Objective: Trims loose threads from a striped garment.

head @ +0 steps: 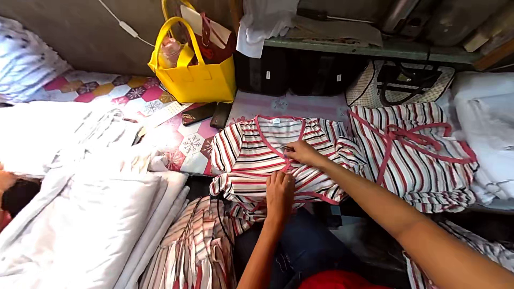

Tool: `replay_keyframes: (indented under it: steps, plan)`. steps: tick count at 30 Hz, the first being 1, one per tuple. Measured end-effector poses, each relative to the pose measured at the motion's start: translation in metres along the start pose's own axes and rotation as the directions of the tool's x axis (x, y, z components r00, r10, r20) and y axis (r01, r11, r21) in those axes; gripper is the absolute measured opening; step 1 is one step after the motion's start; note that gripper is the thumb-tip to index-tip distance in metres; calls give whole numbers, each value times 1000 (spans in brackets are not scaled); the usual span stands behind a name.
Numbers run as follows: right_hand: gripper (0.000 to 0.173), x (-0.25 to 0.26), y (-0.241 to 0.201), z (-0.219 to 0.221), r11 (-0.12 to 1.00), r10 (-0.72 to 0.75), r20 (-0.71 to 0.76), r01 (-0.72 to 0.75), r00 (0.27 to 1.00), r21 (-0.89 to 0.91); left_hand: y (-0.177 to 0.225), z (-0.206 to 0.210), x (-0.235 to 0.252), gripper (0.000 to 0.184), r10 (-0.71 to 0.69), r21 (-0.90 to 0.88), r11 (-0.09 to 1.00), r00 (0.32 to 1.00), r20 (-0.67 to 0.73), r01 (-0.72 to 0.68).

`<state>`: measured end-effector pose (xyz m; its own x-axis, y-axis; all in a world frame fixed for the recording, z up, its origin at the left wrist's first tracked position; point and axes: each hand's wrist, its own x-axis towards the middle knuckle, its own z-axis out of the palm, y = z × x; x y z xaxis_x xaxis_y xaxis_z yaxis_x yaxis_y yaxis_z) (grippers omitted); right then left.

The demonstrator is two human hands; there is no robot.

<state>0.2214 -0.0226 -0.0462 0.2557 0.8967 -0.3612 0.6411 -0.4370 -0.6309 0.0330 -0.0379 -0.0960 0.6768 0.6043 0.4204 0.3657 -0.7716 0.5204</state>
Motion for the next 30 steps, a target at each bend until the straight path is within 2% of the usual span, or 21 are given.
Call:
replay_keyframes:
  steps: [2,4,7,9,10,12,14,16,20,22,24,26,27,29,30]
  plan:
    - [25,6,3,-7,993,71,-40,-67,997,102,3,3,-13,10,84,21,996,994,-67,-83]
    - [22,9,7,-11,986,89,-72,-78,993,145,4,2,-17,11,92,-7,996,992,-83,-92]
    - [24,-2,7,-12,983,-19,-96,36,995,182,4,-5,-10,21,-38,-115,993,993,-113,24]
    - [29,-8,7,-9,985,-110,-37,114,993,126,2,-6,4,31,-148,-74,987,985,-93,142]
    - [31,-8,7,-6,989,-123,22,120,992,83,-2,-3,10,27,-165,-36,986,982,-92,162]
    - [29,-6,5,-2,997,-80,97,78,992,29,-5,4,17,12,-106,54,992,987,-120,113]
    - [26,-3,1,-4,996,-46,66,41,997,78,1,4,20,11,-28,108,993,990,-140,44]
    - [21,-3,-2,-6,982,-29,26,24,999,187,13,3,18,14,-26,109,993,993,-115,39]
    - [13,-8,-4,-10,893,11,102,-56,995,446,21,-6,32,30,-281,-15,960,959,-42,281]
    - [12,-14,-5,-14,800,-8,128,-71,992,596,11,0,46,26,-353,-37,935,936,-6,352]
    - [11,-20,-8,-16,802,-24,91,-35,996,597,-1,6,56,20,-398,-123,910,917,2,395]
    - [14,-22,-9,-20,915,-17,17,9,1000,403,-10,-2,61,19,-494,-298,813,864,100,500]
    - [20,-22,-5,-20,957,-23,-9,24,1000,288,-13,-6,62,17,-543,-420,714,822,173,560]
    - [28,-19,7,-16,990,-45,-1,45,999,136,-14,-13,65,15,-608,-677,391,727,319,623]
    - [28,-19,11,-13,991,-49,8,48,999,128,-13,-17,67,16,-619,-755,218,686,383,619]
